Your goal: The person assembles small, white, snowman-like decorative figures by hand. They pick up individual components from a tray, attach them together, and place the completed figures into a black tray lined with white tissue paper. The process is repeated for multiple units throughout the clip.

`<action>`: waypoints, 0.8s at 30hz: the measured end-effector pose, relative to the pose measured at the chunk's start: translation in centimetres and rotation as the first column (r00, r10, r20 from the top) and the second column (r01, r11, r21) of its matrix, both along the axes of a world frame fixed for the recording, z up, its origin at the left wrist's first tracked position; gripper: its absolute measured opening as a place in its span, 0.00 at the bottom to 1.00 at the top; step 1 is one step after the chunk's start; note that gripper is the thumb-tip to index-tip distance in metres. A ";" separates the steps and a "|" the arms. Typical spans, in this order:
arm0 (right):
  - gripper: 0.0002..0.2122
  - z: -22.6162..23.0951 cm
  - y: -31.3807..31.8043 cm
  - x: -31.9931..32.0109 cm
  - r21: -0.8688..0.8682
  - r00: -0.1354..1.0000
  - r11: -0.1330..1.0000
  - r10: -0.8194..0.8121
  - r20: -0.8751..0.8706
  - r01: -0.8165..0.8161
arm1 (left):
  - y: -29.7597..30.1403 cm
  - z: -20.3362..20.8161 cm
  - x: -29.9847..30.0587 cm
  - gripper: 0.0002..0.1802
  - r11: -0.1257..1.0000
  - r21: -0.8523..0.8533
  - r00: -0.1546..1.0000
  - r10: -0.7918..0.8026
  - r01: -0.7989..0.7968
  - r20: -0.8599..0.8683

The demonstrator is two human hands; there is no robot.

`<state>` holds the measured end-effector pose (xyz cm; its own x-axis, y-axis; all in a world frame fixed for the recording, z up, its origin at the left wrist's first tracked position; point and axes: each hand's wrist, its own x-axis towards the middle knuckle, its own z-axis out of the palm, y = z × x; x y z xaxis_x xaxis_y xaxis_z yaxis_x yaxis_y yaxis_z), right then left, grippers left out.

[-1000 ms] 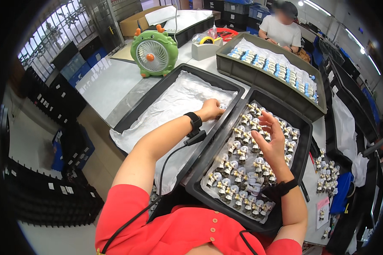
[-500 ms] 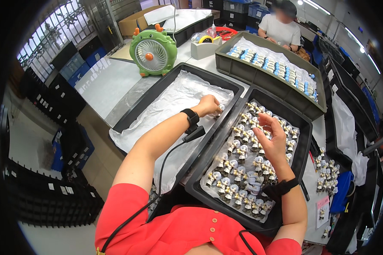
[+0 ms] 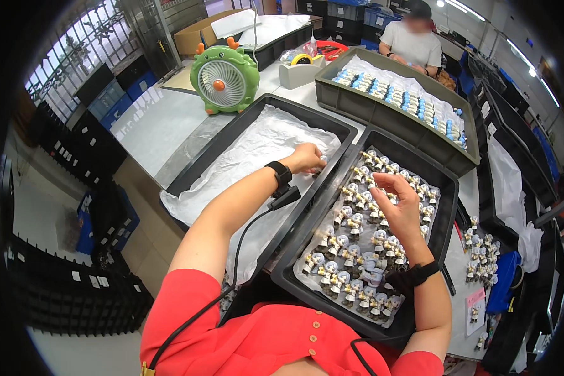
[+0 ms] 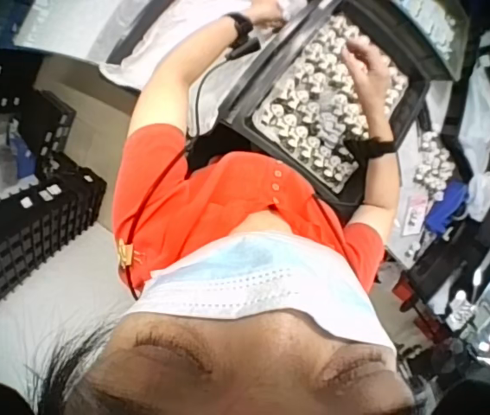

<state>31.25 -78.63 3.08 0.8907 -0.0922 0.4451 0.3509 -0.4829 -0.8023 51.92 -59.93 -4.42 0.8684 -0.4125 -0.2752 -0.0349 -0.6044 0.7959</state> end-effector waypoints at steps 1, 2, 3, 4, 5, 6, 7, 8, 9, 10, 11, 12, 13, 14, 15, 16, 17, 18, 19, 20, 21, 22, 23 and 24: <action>0.11 -0.1 -0.1 0.0 0.000 1.000 1.000 -0.001 0.001 0.001 | -0.2 -0.1 0.0 0.08 0.997 0.070 0.997 -0.039 0.034 0.069; 0.11 -0.1 -0.1 0.0 0.000 1.000 1.000 -0.001 0.003 0.001 | -0.3 -0.3 0.0 0.08 0.988 0.142 0.987 -0.080 0.060 0.136; 0.11 -0.1 -0.1 0.1 0.004 1.000 1.000 0.001 0.000 -0.001 | -0.4 -0.3 0.1 0.08 0.973 0.215 0.972 -0.126 0.082 0.199; 0.11 -0.1 0.0 0.1 0.008 1.000 1.000 0.003 -0.002 -0.003 | -0.3 -0.3 0.1 0.08 0.979 0.187 0.977 -0.112 0.078 0.182; 0.10 -0.1 0.0 0.0 0.012 1.000 1.000 0.002 -0.004 -0.002 | -0.2 -0.2 0.1 0.08 0.984 0.158 0.981 -0.102 0.076 0.164; 0.10 0.0 -0.1 0.0 0.011 1.000 1.000 0.000 -0.005 0.000 | -0.1 -0.1 0.1 0.07 0.989 0.130 0.985 -0.092 0.073 0.145; 0.10 0.0 -0.1 -0.1 0.011 1.000 1.000 -0.003 -0.006 0.003 | 0.0 -0.3 0.1 0.08 0.993 0.093 0.986 -0.087 0.074 0.144; 0.10 0.0 -0.1 -0.1 0.012 1.000 1.000 -0.003 -0.007 0.003 | 0.2 -0.6 0.2 0.08 0.996 0.057 0.987 -0.080 0.073 0.142; 0.09 0.1 -0.1 -0.1 0.009 1.000 1.000 -0.004 -0.013 0.004 | 0.3 -0.9 0.2 0.08 0.997 0.021 0.987 -0.074 0.071 0.141; 0.09 0.1 -0.1 -0.1 0.006 1.000 1.000 -0.005 -0.018 0.005 | 0.1 -1.2 0.2 0.09 0.998 0.031 0.975 -0.067 0.061 0.212; 0.09 0.1 -0.1 -0.1 0.003 1.000 1.000 -0.006 -0.026 0.006 | -0.2 -1.5 0.2 0.09 0.998 0.040 0.958 -0.060 0.051 0.280; 0.09 0.1 0.0 -0.1 -0.014 1.000 1.000 -0.001 -0.031 0.001 | -0.4 -1.8 0.1 0.10 0.998 0.048 0.936 -0.055 0.040 0.347; 0.09 0.0 0.0 -0.1 -0.030 0.999 1.000 0.003 -0.036 -0.004 | -0.3 -2.0 0.3 0.10 0.998 0.038 0.945 -0.054 0.044 0.322; 0.09 0.0 -0.1 -0.2 -0.047 0.999 0.999 0.003 -0.044 -0.005 | -0.4 -2.2 0.5 0.10 0.998 0.028 0.954 -0.057 0.051 0.294; 0.09 0.1 0.1 -0.2 -0.045 0.998 0.999 0.021 -0.065 -0.023 | -0.5 -2.4 0.6 0.11 0.998 0.018 0.962 -0.060 0.057 0.266; 0.10 0.0 0.0 -0.2 -0.056 0.994 0.998 0.033 -0.101 -0.038 | -0.5 -2.7 0.8 0.11 0.998 0.001 0.968 -0.055 0.056 0.245; 0.11 -0.3 -0.1 -0.1 -0.052 0.989 0.996 0.060 -0.132 -0.067 | -0.4 -3.0 1.0 0.11 0.998 -0.013 0.973 -0.053 0.057 0.223; 0.11 -0.6 -0.1 0.0 -0.047 0.983 0.994 0.088 -0.162 -0.097 | -0.2 -3.2 1.2 0.11 0.998 -0.028 0.978 -0.051 0.057 0.202; 0.13 -0.7 -0.2 0.0 -0.082 0.970 0.991 0.087 -0.227 -0.108 | 0.1 -3.4 1.4 0.11 0.999 -0.016 0.979 -0.045 0.049 0.197; 0.14 -0.9 -0.4 0.0 -0.143 0.965 0.982 0.082 -0.250 -0.121 | 0.1 -2.9 1.2 0.21 0.996 0.041 0.982 -0.090 0.085 0.168; 0.15 -1.1 -0.4 -0.1 -0.196 0.958 0.971 0.083 -0.274 -0.140 | 0.5 -2.3 1.0 0.23 0.994 0.069 0.969 -0.102 0.089 0.224; 0.16 -1.2 -0.4 -0.1 -0.248 0.951 0.955 0.084 -0.298 -0.162 | 0.9 -1.9 1.0 0.24 0.991 0.097 0.954 -0.114 0.090 0.278; 0.18 -1.5 -0.5 -0.2 -0.270 0.941 0.945 0.090 -0.326 -0.184 | 1.3 -1.4 0.9 0.25 0.990 0.122 0.932 -0.111 0.073 0.346; 0.19 -1.5 -0.2 -0.2 -0.276 0.926 0.938 0.099 -0.365 -0.209 | 2.0 -0.8 1.1 0.27 0.989 0.143 0.903 -0.105 0.048 0.417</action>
<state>31.01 -78.85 1.59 0.9841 0.1492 0.0959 0.1728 -0.6844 -0.7084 53.05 -57.98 -5.26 0.8817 -0.4685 0.0556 -0.4004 -0.6808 0.6134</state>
